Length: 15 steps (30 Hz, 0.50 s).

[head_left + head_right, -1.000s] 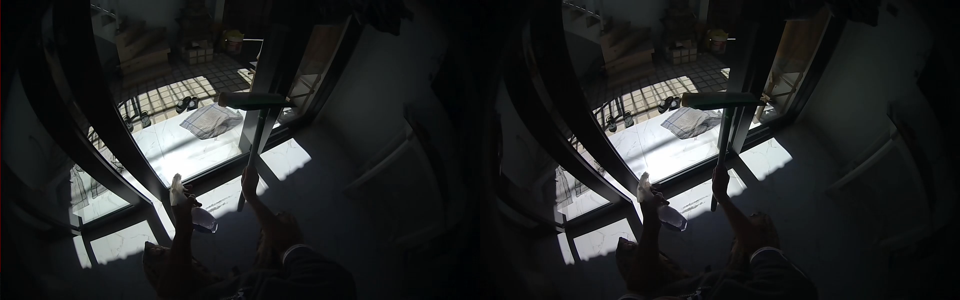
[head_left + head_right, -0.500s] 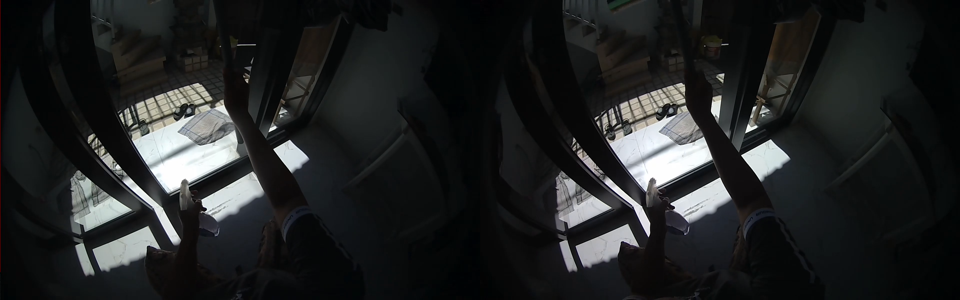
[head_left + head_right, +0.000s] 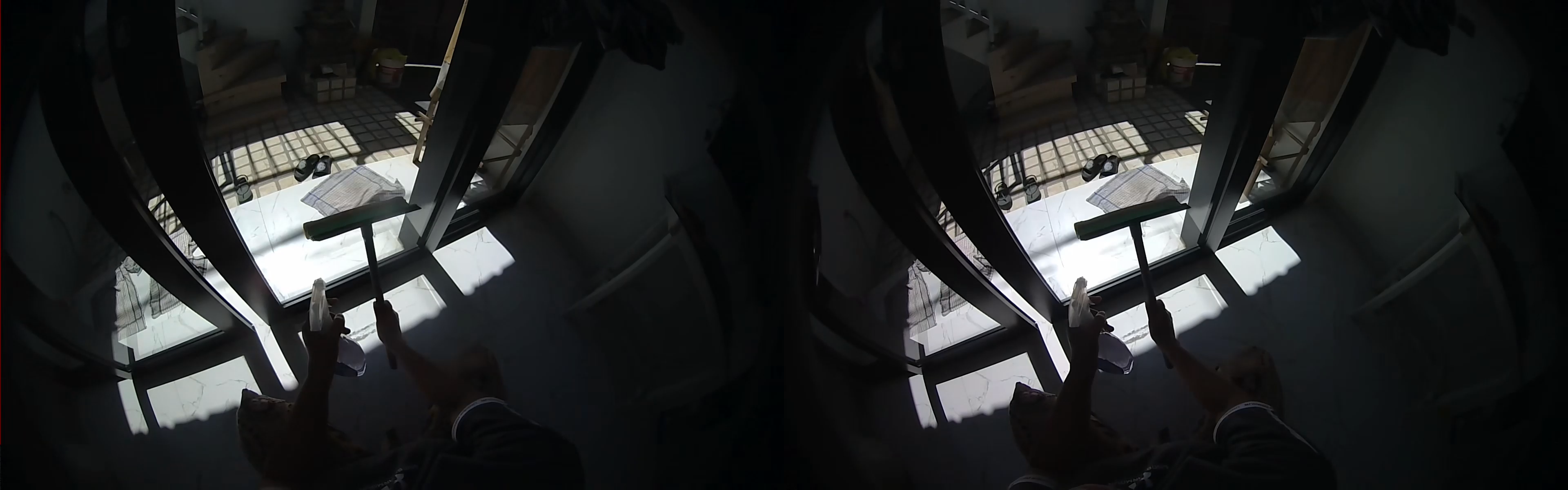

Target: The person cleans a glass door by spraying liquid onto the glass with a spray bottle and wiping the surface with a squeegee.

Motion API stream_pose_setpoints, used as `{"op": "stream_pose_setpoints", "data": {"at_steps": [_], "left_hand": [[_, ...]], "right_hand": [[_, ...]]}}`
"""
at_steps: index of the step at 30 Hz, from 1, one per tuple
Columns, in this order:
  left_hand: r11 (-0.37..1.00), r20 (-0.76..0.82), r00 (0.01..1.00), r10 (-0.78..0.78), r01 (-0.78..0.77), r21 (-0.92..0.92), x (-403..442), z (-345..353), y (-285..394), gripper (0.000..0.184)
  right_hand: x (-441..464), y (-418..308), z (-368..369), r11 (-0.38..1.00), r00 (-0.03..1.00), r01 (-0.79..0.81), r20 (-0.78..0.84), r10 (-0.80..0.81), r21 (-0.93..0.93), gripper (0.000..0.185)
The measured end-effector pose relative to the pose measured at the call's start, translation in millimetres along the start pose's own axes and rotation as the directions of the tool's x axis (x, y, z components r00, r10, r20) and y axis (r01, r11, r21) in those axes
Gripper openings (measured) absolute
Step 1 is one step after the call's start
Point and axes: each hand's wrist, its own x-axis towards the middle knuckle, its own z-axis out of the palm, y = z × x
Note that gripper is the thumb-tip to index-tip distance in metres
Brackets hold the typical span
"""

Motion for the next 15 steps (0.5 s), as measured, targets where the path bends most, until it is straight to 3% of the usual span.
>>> {"op": "stream_pose_setpoints", "data": {"at_steps": [2,4,5,8,9,11,12,13,14,15], "left_hand": [[0.998,0.020,0.998,-0.062,0.062,-0.012,2,-3,-10,0.069],[0.992,0.005,0.992,-0.125,0.125,0.006,2,1,-13,0.070],[0.992,0.001,0.992,-0.127,0.127,0.008,0,4,-11,0.070],[0.975,-0.023,0.976,-0.217,0.218,0.052,-4,4,-16,0.069],[0.975,-0.030,0.976,-0.216,0.217,0.052,-5,4,-15,0.069],[0.997,-0.028,0.996,-0.081,0.082,0.016,-9,8,-10,0.038],[0.998,-0.053,0.997,-0.064,0.064,0.000,-11,12,-7,0.038],[0.997,-0.046,0.996,-0.077,0.078,0.023,-13,14,-7,0.039],[0.995,-0.042,0.995,-0.091,0.093,0.047,-16,15,-9,0.039],[0.993,-0.049,0.996,-0.078,0.082,0.086,-18,15,-14,0.038]], "right_hand": [[-32,32,2,0.974,0.997,-0.071,0.013,0.076,-0.216,0.035],[-57,68,-1,0.938,0.994,0.109,0.039,-0.101,-0.329,0.036],[-65,82,-1,0.970,0.993,0.114,0.031,-0.110,-0.216,0.035],[-80,61,-20,0.963,0.997,0.013,0.081,0.009,-0.270,0.032],[-80,63,-20,0.961,0.995,0.102,0.021,-0.100,-0.256,0.025],[-56,24,-23,0.869,0.877,0.416,-0.134,-0.461,-0.268,0.019],[-39,5,-19,0.979,0.970,0.191,-0.169,-0.177,0.072,0.016],[-17,-27,-22,0.972,0.988,0.081,-0.144,-0.049,0.221,0.018],[5,-62,-21,0.941,0.984,0.079,-0.179,-0.020,0.328,0.015],[24,-96,-21,0.931,0.972,0.168,-0.213,-0.101,0.324,0.012]]}}
